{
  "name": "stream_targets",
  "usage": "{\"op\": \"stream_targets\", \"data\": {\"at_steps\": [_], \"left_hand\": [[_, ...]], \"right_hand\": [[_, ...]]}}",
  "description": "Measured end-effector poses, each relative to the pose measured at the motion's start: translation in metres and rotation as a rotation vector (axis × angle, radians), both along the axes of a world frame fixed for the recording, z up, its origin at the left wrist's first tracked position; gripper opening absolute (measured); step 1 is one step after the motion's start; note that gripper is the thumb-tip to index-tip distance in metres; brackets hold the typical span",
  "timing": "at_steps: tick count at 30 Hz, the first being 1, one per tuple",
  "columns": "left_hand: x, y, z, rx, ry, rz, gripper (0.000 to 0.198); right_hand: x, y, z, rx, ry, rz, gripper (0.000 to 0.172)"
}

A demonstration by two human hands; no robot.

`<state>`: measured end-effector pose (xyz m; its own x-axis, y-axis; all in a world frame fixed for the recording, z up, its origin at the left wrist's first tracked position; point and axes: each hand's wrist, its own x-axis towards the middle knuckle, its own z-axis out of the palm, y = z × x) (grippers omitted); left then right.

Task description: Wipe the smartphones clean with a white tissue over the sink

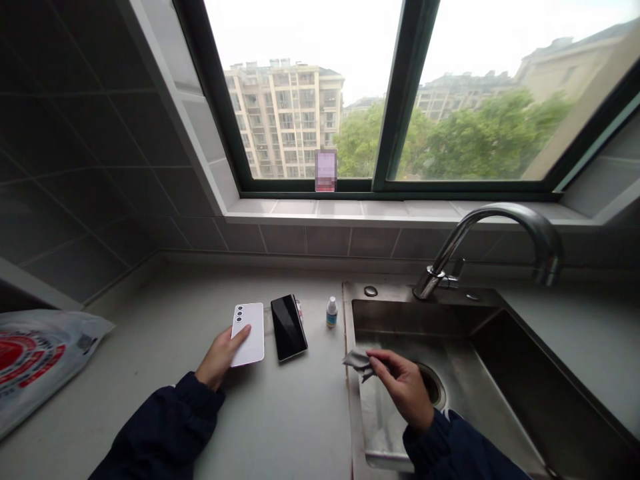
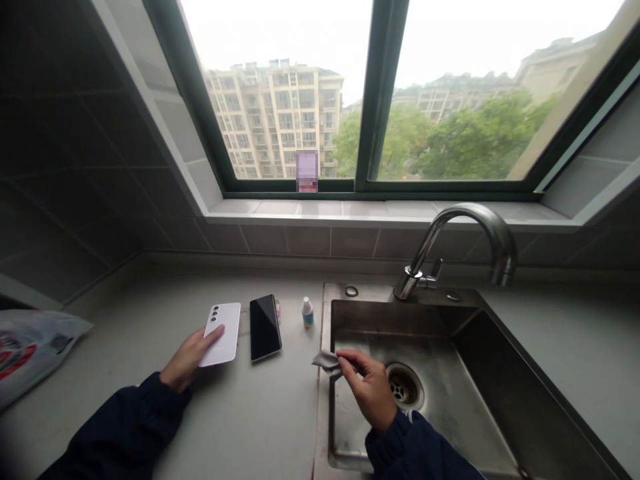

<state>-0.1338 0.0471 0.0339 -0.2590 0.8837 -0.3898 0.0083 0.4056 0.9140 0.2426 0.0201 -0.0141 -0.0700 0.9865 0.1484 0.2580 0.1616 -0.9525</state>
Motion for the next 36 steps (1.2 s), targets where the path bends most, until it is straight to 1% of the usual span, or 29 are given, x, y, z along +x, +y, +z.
{"op": "stream_targets", "data": {"at_steps": [2,6,9,11,16,21,24,29,33,36], "left_hand": [[-0.008,0.009,-0.009,0.017,0.051,0.024,0.025],[-0.018,0.023,-0.027,0.047,0.122,0.016,0.027],[-0.021,0.029,-0.035,0.073,0.181,0.0,0.031],[-0.022,0.032,-0.038,0.078,0.226,-0.012,0.033],[-0.024,0.04,-0.037,0.092,0.371,-0.036,0.039],[-0.027,0.051,-0.031,0.1,0.558,-0.068,0.047],[-0.026,0.054,-0.027,0.086,0.687,-0.053,0.046],[-0.022,0.05,-0.024,0.081,0.899,-0.058,0.045],[-0.02,0.044,-0.024,0.082,1.014,-0.108,0.046],[-0.019,0.041,-0.022,0.092,1.063,-0.184,0.046]], "right_hand": [[0.0,0.0,0.0,0.0,-0.003,0.008,0.03],[-0.001,0.0,0.001,0.0,-0.008,0.021,0.031],[-0.001,0.0,0.001,0.001,-0.011,0.027,0.03],[-0.001,-0.001,0.001,0.003,-0.013,0.026,0.03],[-0.001,-0.001,0.002,0.004,-0.017,0.028,0.029],[-0.001,-0.001,0.004,0.006,-0.018,0.029,0.03],[-0.001,-0.001,0.004,0.012,-0.018,0.025,0.03],[-0.001,0.0,0.004,0.013,-0.019,0.017,0.031],[-0.001,-0.001,0.003,0.004,-0.021,0.023,0.033],[0.0,0.001,0.002,-0.004,-0.02,0.02,0.035]]}}
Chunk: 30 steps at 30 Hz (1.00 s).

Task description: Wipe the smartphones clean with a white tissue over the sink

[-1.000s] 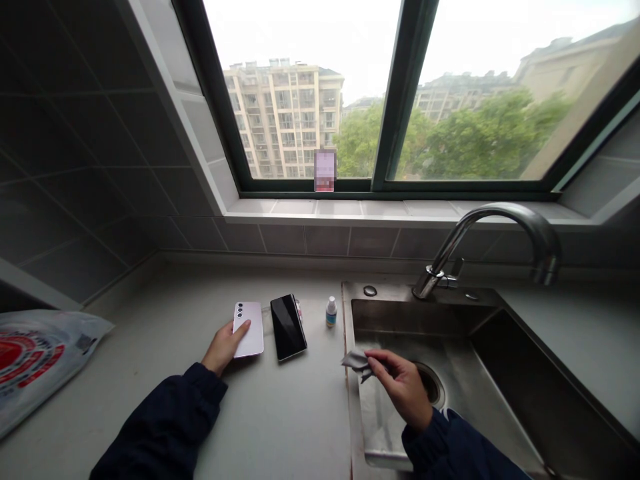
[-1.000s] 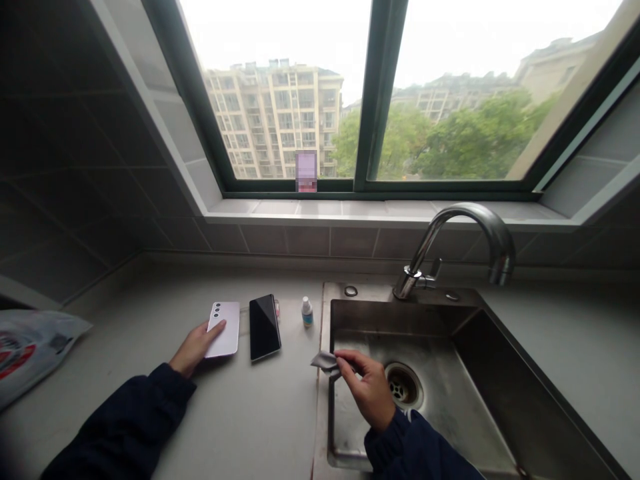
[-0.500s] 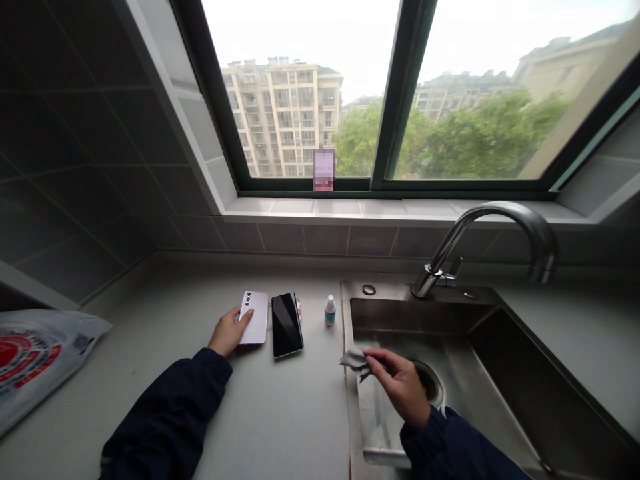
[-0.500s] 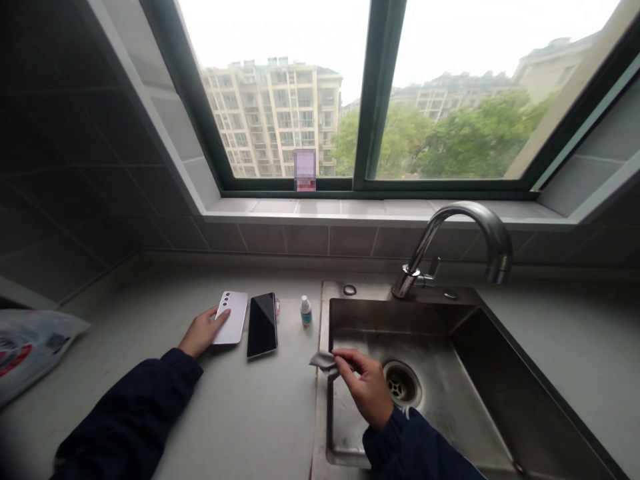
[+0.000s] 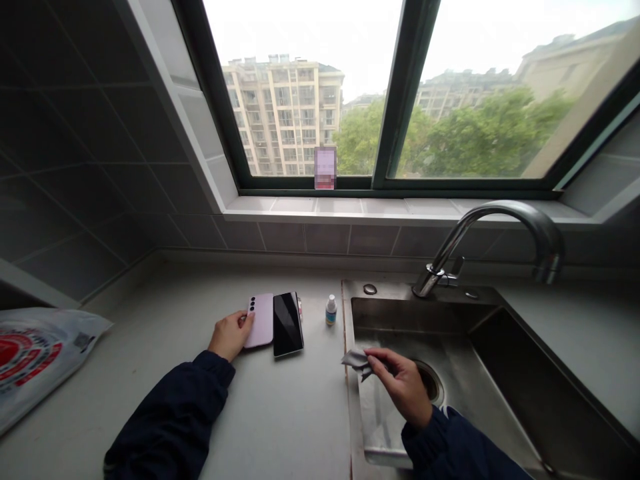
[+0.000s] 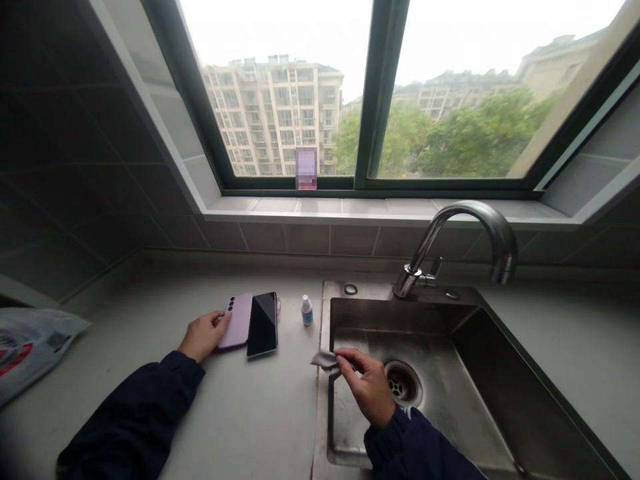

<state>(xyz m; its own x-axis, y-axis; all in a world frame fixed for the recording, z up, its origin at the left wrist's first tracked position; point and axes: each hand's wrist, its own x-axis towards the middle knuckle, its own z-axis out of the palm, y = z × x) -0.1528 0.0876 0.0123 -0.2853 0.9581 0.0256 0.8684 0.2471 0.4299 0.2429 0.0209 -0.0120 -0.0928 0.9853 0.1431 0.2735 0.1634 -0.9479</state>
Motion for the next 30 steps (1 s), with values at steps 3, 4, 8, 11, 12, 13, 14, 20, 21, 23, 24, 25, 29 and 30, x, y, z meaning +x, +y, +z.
{"op": "stream_targets", "data": {"at_steps": [3,4,8,11,12,13,14,20,21,23,24,25,29,30], "left_hand": [[0.002,-0.008,0.007,-0.016,0.055,-0.056,0.049],[0.004,-0.013,0.01,-0.009,0.078,-0.049,0.052],[0.02,-0.036,0.023,0.095,0.16,-0.103,0.061],[0.038,-0.05,0.025,0.139,0.145,-0.42,0.059],[0.043,-0.053,0.023,0.124,0.144,-0.531,0.058],[0.048,-0.056,0.02,0.111,0.152,-0.604,0.06],[0.053,-0.057,0.017,0.096,0.164,-0.645,0.063],[0.07,-0.056,0.002,0.027,0.25,-0.64,0.067],[0.072,-0.055,0.003,0.023,0.26,-0.638,0.067],[0.075,-0.052,0.006,0.01,0.27,-0.634,0.068],[0.076,-0.05,0.007,0.002,0.272,-0.629,0.069],[0.078,-0.047,0.009,-0.006,0.273,-0.619,0.07],[0.088,-0.039,0.013,-0.038,0.285,-0.582,0.075],[0.091,-0.038,0.013,-0.046,0.295,-0.584,0.077]], "right_hand": [[0.002,0.002,-0.001,-0.006,0.005,-0.009,0.037],[0.002,0.003,-0.001,-0.007,0.007,-0.01,0.037],[0.002,0.003,-0.003,-0.007,0.007,-0.003,0.036],[0.001,0.002,-0.003,-0.005,0.003,0.004,0.035],[0.001,0.002,-0.003,-0.003,0.002,0.006,0.035],[0.001,0.002,-0.003,-0.003,0.0,0.007,0.035],[0.001,0.002,-0.003,-0.002,-0.002,0.008,0.035],[0.001,0.002,-0.004,-0.004,0.003,0.002,0.035],[0.001,0.001,-0.003,-0.003,0.003,0.003,0.034],[0.001,0.001,-0.003,-0.002,0.002,0.007,0.032],[0.001,0.001,-0.003,-0.002,0.001,0.008,0.031],[0.001,0.001,-0.002,-0.003,0.001,0.009,0.031],[0.001,0.001,-0.003,-0.007,0.004,0.01,0.032],[0.001,0.001,-0.004,-0.008,0.004,0.01,0.032]]}}
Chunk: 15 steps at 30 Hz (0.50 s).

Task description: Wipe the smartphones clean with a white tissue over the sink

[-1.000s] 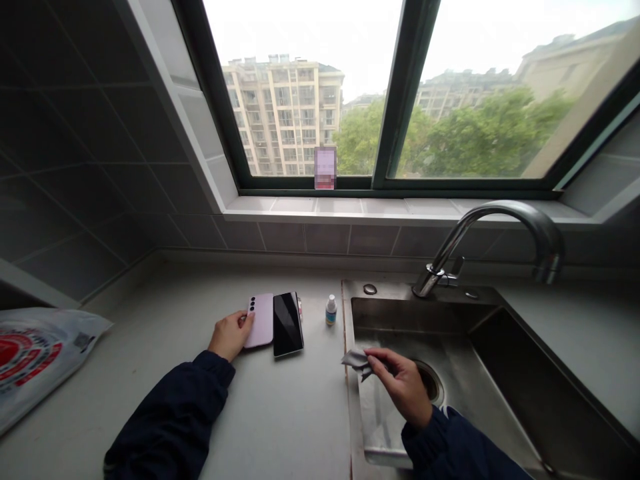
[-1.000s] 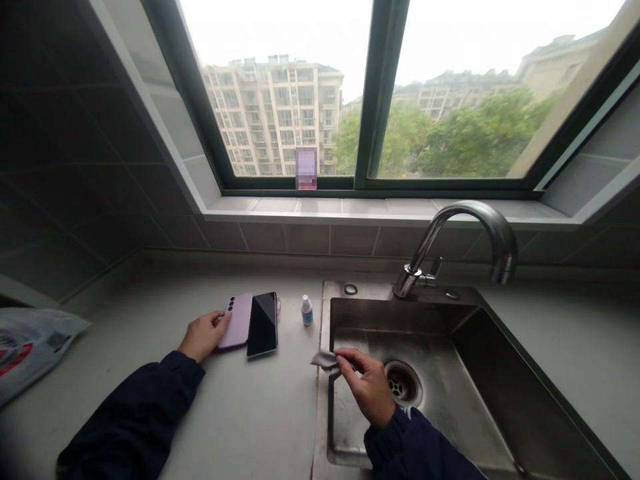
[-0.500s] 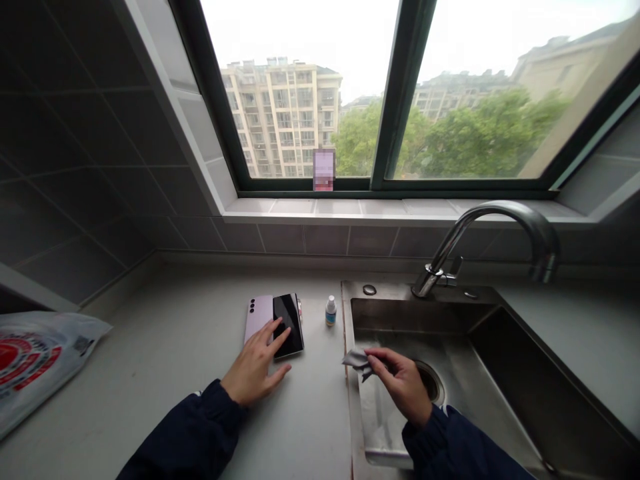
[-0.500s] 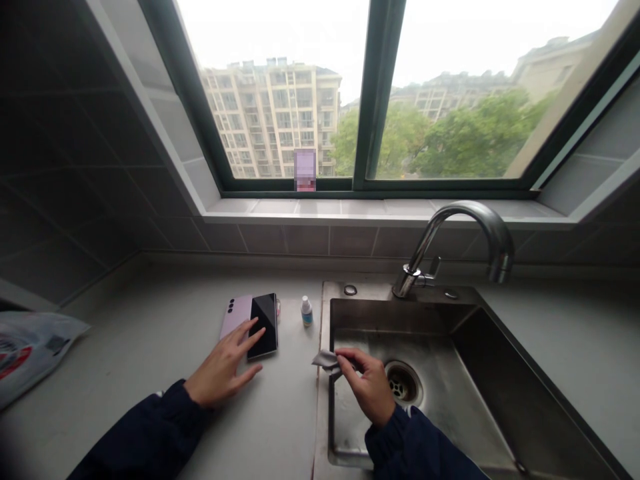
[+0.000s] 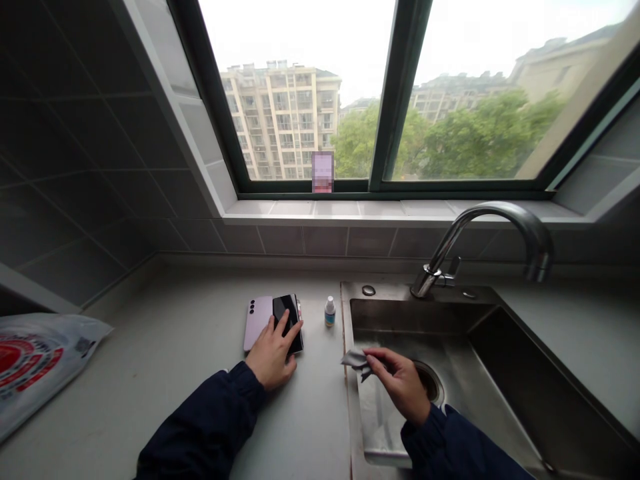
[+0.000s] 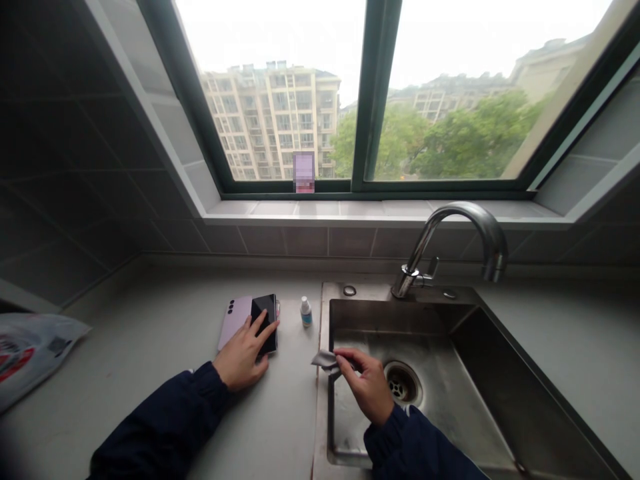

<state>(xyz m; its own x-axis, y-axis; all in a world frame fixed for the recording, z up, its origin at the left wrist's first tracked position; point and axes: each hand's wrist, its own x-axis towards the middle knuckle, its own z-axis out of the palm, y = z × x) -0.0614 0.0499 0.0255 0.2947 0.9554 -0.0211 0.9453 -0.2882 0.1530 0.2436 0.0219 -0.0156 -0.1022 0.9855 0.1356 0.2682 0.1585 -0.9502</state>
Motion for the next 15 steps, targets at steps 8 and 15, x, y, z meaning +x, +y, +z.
{"op": "stream_targets", "data": {"at_steps": [8,15], "left_hand": [[0.015,0.001,0.003,-0.05,0.104,-0.001,0.078],[0.012,0.0,-0.008,0.08,0.105,0.038,0.068]], "right_hand": [[0.001,0.0,0.0,-0.005,-0.004,0.009,0.033],[0.001,0.001,-0.004,-0.001,-0.013,0.007,0.032]]}}
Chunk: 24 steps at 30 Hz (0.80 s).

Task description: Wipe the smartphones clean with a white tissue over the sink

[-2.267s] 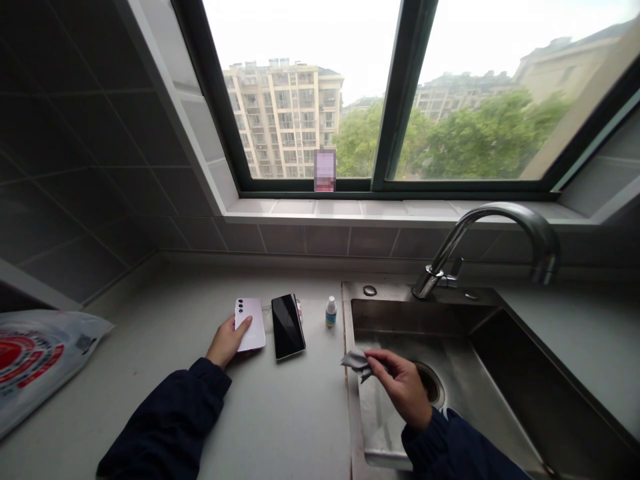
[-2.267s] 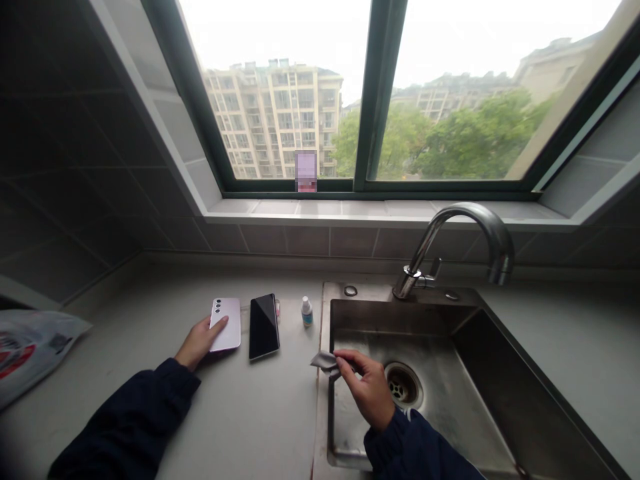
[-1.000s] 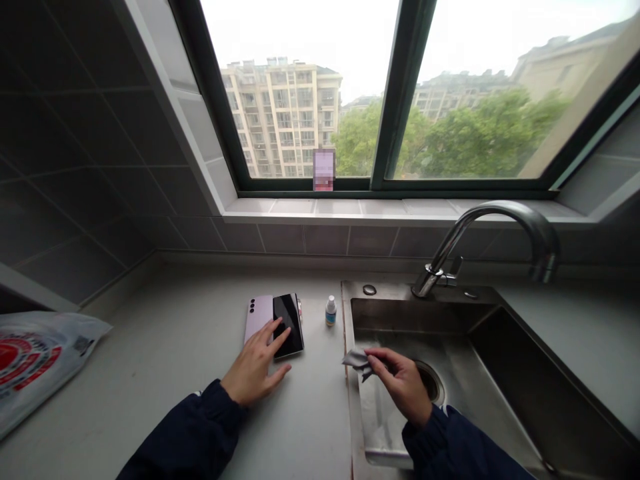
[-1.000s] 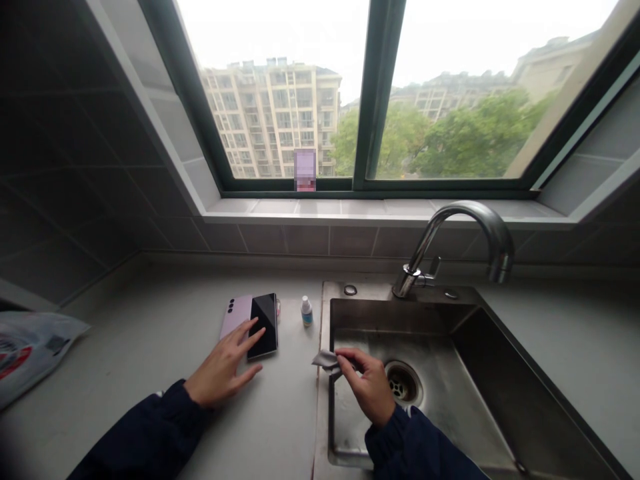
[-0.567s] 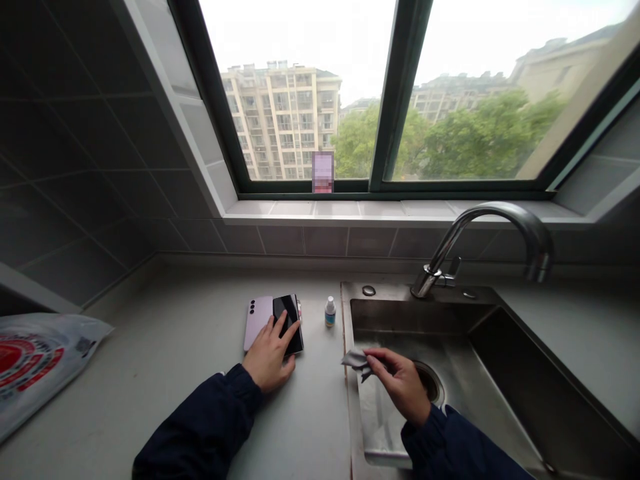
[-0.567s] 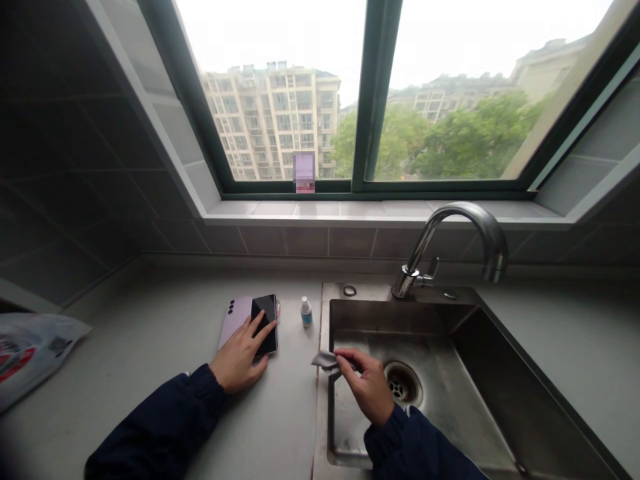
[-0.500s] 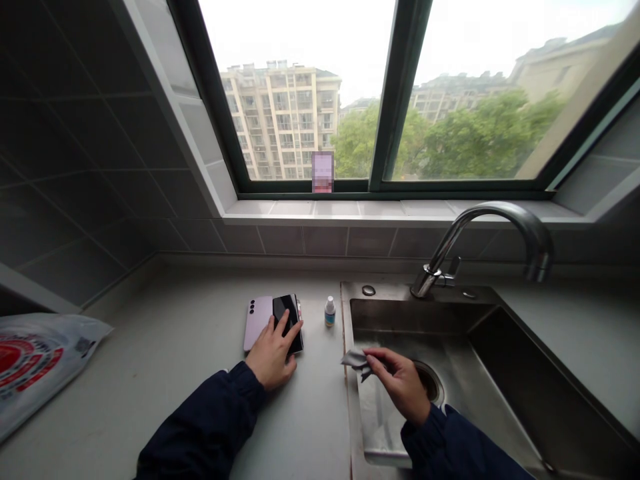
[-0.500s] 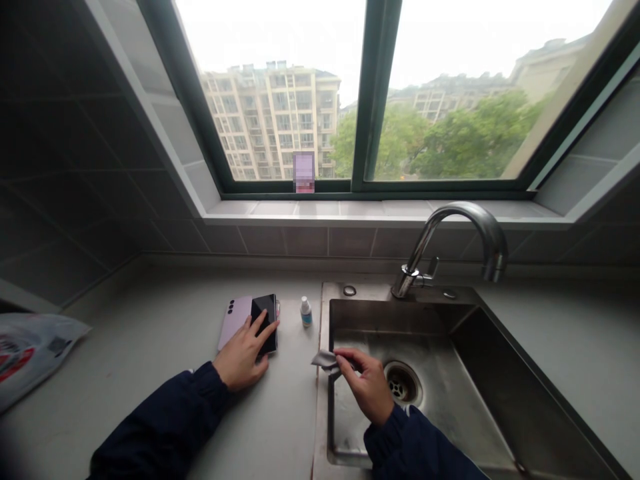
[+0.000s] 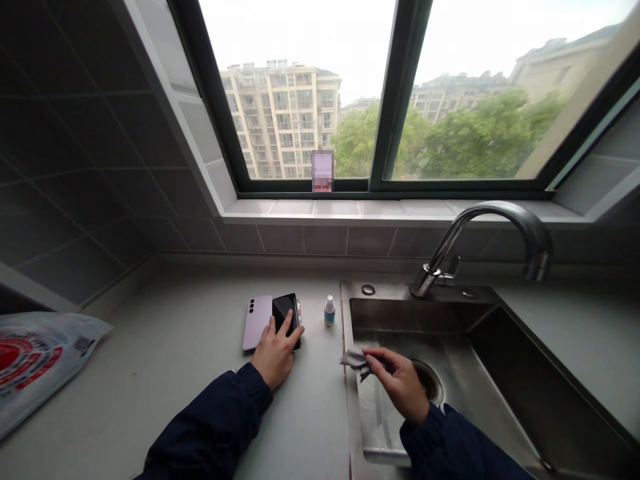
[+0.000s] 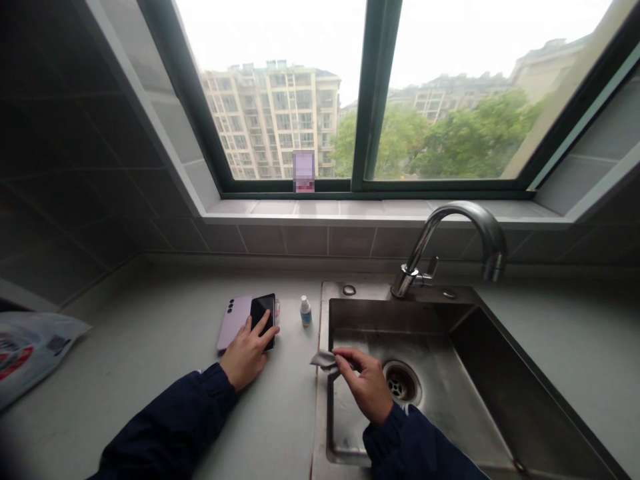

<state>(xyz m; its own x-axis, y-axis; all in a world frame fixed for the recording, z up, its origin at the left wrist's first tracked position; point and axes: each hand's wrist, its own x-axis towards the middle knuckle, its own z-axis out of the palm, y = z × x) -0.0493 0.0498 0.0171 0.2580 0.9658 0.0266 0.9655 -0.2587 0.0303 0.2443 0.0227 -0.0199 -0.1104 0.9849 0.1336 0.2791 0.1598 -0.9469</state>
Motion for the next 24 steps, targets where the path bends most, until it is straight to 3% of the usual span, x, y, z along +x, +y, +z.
{"op": "stream_targets", "data": {"at_steps": [5,14,18,21,24], "left_hand": [[-0.009,0.003,-0.004,0.107,-0.113,0.057,0.069],[-0.028,0.001,-0.02,0.494,-0.563,0.005,0.041],[-0.015,-0.015,0.002,0.497,-0.888,0.236,0.025],[-0.004,-0.032,0.027,0.388,-1.323,0.407,0.031],[-0.002,-0.049,0.044,0.248,-1.535,0.501,0.04]], "right_hand": [[0.0,0.0,0.001,0.003,-0.005,-0.003,0.032],[-0.001,0.0,0.0,-0.006,-0.014,0.004,0.032],[-0.001,0.0,0.002,-0.017,-0.019,0.004,0.033],[-0.001,-0.001,0.004,-0.031,-0.024,0.005,0.036],[-0.002,-0.002,0.007,-0.047,-0.026,0.017,0.038]]}}
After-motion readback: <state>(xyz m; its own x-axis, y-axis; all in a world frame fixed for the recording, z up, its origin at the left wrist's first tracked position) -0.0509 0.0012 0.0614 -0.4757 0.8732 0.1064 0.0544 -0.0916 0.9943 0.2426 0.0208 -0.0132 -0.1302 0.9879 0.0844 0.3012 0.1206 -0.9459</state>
